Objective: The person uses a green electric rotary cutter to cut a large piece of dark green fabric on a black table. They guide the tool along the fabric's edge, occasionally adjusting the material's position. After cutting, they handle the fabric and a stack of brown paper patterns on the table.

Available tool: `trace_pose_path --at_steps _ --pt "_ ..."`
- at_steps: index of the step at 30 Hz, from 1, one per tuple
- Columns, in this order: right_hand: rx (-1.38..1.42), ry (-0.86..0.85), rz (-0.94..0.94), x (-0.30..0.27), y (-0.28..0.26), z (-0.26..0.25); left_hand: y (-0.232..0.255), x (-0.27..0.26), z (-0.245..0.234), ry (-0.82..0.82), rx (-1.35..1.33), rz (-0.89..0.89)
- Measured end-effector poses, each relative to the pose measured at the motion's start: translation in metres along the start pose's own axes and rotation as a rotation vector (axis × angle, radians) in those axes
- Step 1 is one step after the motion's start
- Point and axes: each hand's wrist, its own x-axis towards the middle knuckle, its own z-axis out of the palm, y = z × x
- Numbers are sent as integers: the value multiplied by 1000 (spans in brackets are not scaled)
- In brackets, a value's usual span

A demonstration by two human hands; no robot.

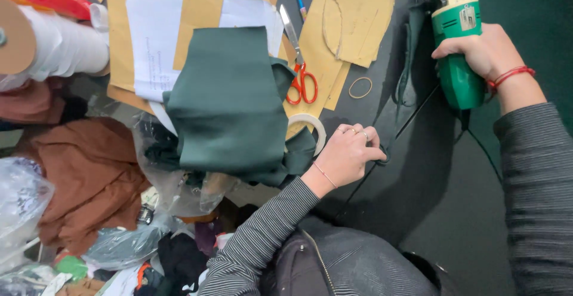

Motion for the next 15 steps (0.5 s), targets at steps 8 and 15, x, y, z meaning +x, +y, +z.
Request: trace_pose_path --at_steps 8,15 --pt "488 -15 -240 -126 19 7 51 -110 -123 54 -1043 -104" --pt "806 28 -223 -310 100 -10 74 -320 -219 1141 -902 16"
